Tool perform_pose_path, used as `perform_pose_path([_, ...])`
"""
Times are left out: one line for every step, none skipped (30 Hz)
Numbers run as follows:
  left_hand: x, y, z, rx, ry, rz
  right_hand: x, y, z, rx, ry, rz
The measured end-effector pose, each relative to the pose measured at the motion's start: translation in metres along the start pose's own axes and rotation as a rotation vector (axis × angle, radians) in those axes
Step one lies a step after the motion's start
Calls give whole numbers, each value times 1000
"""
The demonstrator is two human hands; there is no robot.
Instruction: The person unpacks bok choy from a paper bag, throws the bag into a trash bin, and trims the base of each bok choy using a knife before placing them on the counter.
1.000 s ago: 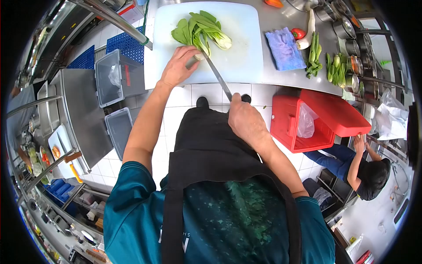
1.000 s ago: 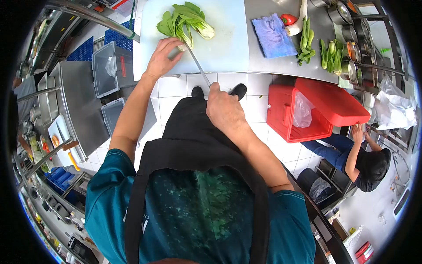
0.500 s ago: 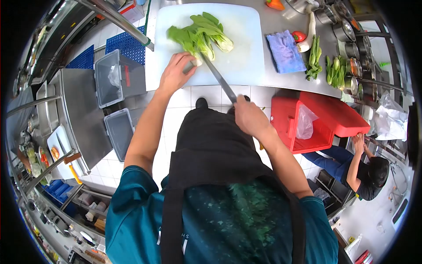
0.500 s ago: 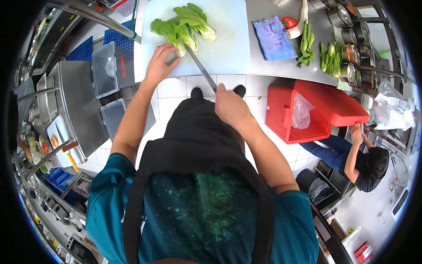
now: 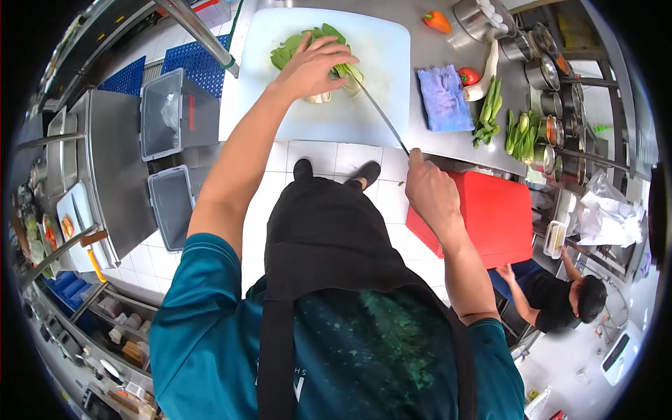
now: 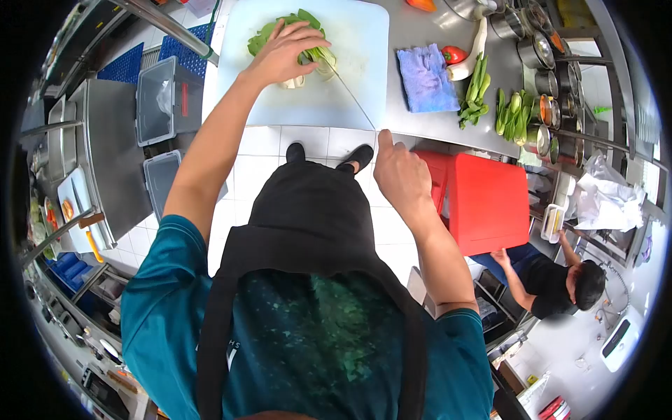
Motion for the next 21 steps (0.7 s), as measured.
perform_pose_path([-5, 3, -4, 1, -11, 3, -3, -1, 1, 8, -7, -3])
perform_pose_path([-8, 15, -4, -1, 20, -88, -5, -2, 1, 19, -15, -9])
perform_pose_path([-8, 26, -3, -2, 53, -181, -6, -2, 1, 27, -20, -15])
perform_pose_path([-10, 28, -4, -1, 46, -181, -8, -3, 1, 30, -25, -19])
perform_pose_path([-11, 29, -4, -2, 58, -182, -9, -4, 0, 32, -24, -20])
perform_pose_path([-13, 30, -3, -3, 73, -182, -10, -4, 0, 33, -20, -19])
perform_pose_path([-15, 29, -2, -2, 73, -184, -12, -3, 0, 32, -19, -21])
perform_pose_path([-17, 31, -3, -8, 79, -219, -14, -3, 1, 19, -15, -18])
perform_pose_path([-19, 32, -3, -15, 84, -253, -16, -3, 2, 6, -12, -13])
perform_pose_path([-22, 31, -4, -14, 84, -254, -17, -2, 2, 6, -11, -15])
perform_pose_path([-23, 32, -4, 2, 90, -283, -18, -2, 2, 19, -13, -9])
perform_pose_path([-24, 33, -4, 19, 96, -312, -18, -2, 2, 32, -15, -3])
perform_pose_path([-26, 34, -5, 19, 95, -313, -18, -2, 2, 32, -15, -4])
perform_pose_path([-27, 36, -6, 10, 102, -329, -19, -2, 2, 36, -10, -7])
perform_pose_path([-28, 38, -6, 1, 109, -345, -19, -3, 2, 40, -4, -10])
perform_pose_path([-29, 39, -7, 2, 108, -345, -19, -3, 2, 41, -4, -11])
perform_pose_path([-30, 40, -7, 15, 107, -356, -20, -4, 3, 31, 3, -8])
perform_pose_path([-30, 41, -8, 28, 108, -368, -20, -5, 3, 20, 11, -6])
perform_pose_path([-30, 41, -7, 29, 108, -368, -21, -4, 4, 20, 12, -7])
perform_pose_path([-30, 40, -7, 31, 100, -369, -23, -3, 5, 26, 10, -10])
perform_pose_path([-30, 40, -7, 32, 90, -369, -24, -3, 5, 32, 6, -13])
Point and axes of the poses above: each hand's wrist, its own x-axis away from the middle knuckle, its own y-axis out of the palm, z = x × y, the point moved 8 cm from there along -x, towards the middle knuckle, and after that the axes turned 13 degrees about -x, right-handed, at the moved point
